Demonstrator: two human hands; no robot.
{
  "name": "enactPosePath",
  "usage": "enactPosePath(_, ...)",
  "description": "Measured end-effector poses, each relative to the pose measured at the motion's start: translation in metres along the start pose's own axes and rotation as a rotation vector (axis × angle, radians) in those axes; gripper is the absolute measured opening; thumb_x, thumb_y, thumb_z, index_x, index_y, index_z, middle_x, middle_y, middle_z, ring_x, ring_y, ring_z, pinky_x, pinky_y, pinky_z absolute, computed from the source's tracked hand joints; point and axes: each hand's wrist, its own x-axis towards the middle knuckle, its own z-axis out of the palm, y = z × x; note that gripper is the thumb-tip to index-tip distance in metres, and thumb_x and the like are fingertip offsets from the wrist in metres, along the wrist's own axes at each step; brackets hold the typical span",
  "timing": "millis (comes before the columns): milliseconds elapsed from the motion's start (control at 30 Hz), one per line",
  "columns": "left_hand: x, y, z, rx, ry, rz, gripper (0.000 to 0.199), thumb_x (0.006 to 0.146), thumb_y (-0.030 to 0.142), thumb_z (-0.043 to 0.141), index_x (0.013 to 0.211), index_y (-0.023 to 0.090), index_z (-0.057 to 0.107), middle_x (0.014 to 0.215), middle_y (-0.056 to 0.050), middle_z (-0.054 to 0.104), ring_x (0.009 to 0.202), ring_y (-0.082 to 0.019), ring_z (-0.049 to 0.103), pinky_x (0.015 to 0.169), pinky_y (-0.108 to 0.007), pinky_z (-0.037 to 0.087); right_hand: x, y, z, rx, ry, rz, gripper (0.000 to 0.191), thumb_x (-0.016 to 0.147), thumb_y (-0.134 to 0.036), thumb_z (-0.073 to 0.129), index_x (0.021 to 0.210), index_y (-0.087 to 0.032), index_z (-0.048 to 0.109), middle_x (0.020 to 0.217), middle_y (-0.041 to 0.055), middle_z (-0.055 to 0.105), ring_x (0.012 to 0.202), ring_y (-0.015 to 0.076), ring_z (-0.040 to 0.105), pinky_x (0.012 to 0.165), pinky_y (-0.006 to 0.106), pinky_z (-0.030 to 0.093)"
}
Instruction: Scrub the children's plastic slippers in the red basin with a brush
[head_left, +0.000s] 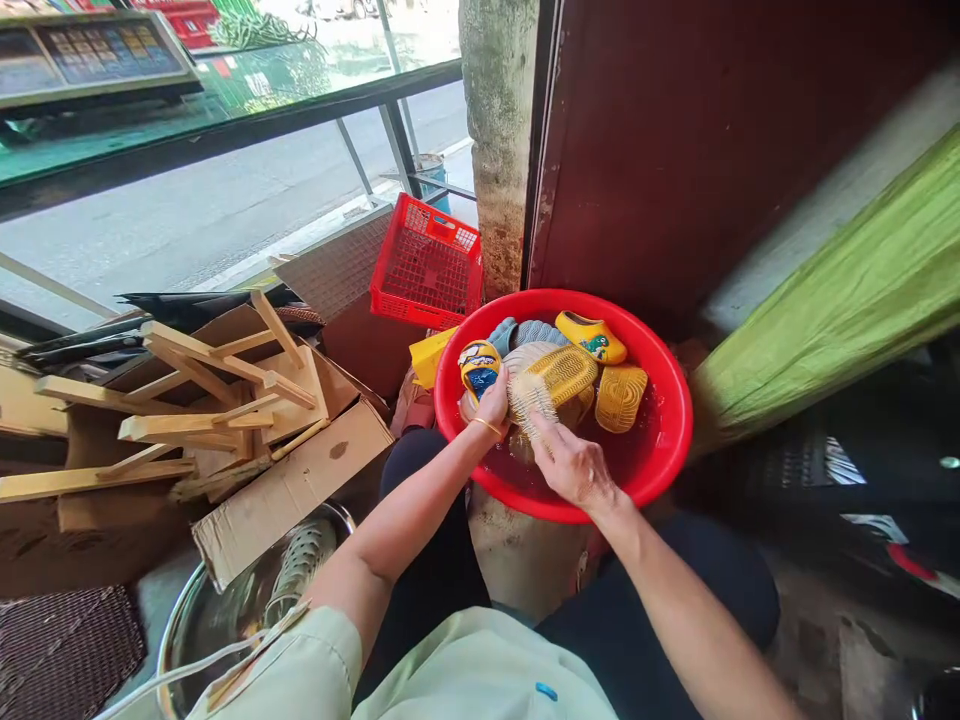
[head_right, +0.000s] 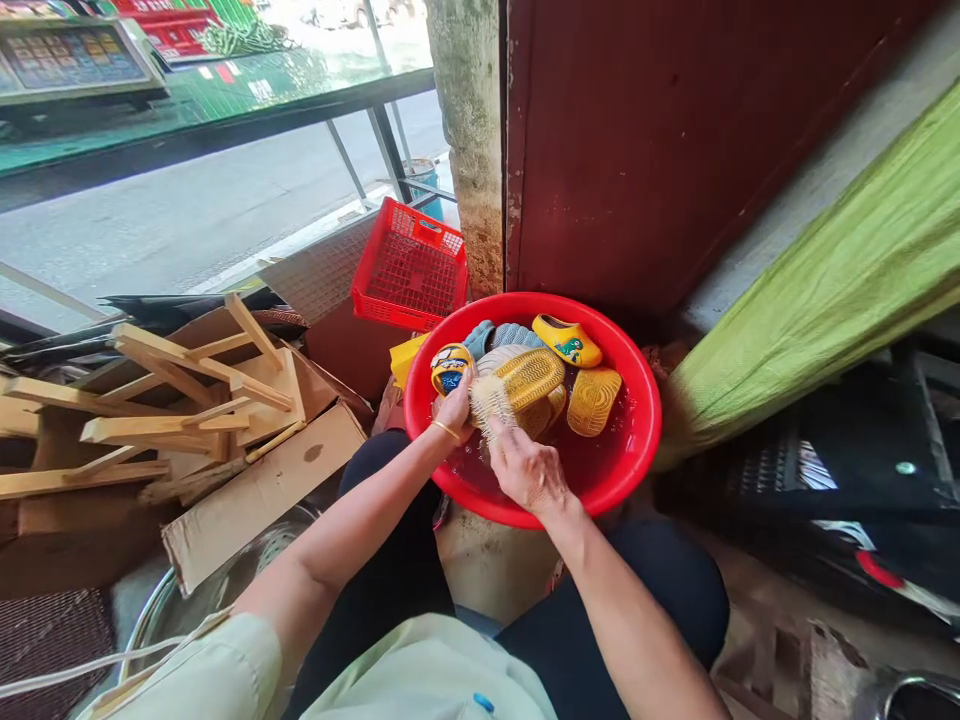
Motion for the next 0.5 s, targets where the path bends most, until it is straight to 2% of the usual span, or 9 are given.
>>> enactPosePath(67,0.006,0.0,-0.004,0.04,-0.001,0.038,0.057,0.081,0.072,0.068,0.09,0.016,0.073,0.095,-0.01,0.077,0.102,-0.026,0.072,0.089,-0.035,0.058,0.008,0.014,0.0,-0.082,-0.018,0.08,0.046,0.102,-0.032,0.046,0.146,-0.024,0.06,0.124,0.0108,0.076,0.097,0.0258,0.076,0.079,0.033,0.061)
enactPosePath(200,0.009,-0.003,-0.009,0.23,-0.105,0.125,0.056,0.081,0.068,0.071,0.098,0.015,0.076,0.096,-0.009,0.077,0.097,-0.025,0.071,0.088,-0.034,0.056,0.032,0.078,-0.007,-0.195,-0.001,0.386,0.048,0.101,-0.033,0.046,0.146,-0.021,0.06,0.106,0.0138,0.08,0.082,0.0293,0.077,0.072,0.038,0.06)
enactPosePath(300,0.003,-0.004,-0.014,0.465,-0.202,0.272,0.054,0.077,0.055,0.08,0.113,0.015,0.074,0.104,-0.008,0.076,0.098,-0.025,0.071,0.09,-0.035,0.054,0.042,0.105,-0.009,-0.17,0.052,0.495,0.049,0.101,-0.036,0.046,0.143,-0.017,0.062,0.099,0.0156,0.08,0.083,0.0315,0.077,0.077,0.042,0.061)
enactPosePath(400,-0.006,-0.001,-0.023,0.706,-0.268,0.501,0.054,0.084,0.046,0.075,0.129,0.017,0.068,0.123,-0.011,0.073,0.113,-0.028,0.068,0.1,-0.038,0.051,0.042,0.094,-0.005,-0.073,0.159,0.408,0.051,0.101,-0.036,0.044,0.145,-0.013,0.058,0.119,0.0175,0.076,0.102,0.0326,0.075,0.09,0.044,0.06)
enactPosePath(500,-0.016,0.005,-0.033,0.91,-0.251,0.678,0.058,0.091,0.042,0.067,0.144,0.019,0.058,0.135,-0.013,0.068,0.123,-0.029,0.065,0.108,-0.04,0.047,0.035,0.063,0.002,0.055,0.184,0.171,0.052,0.101,-0.035,0.044,0.148,-0.014,0.054,0.138,0.0146,0.068,0.122,0.0287,0.068,0.102,0.039,0.056)
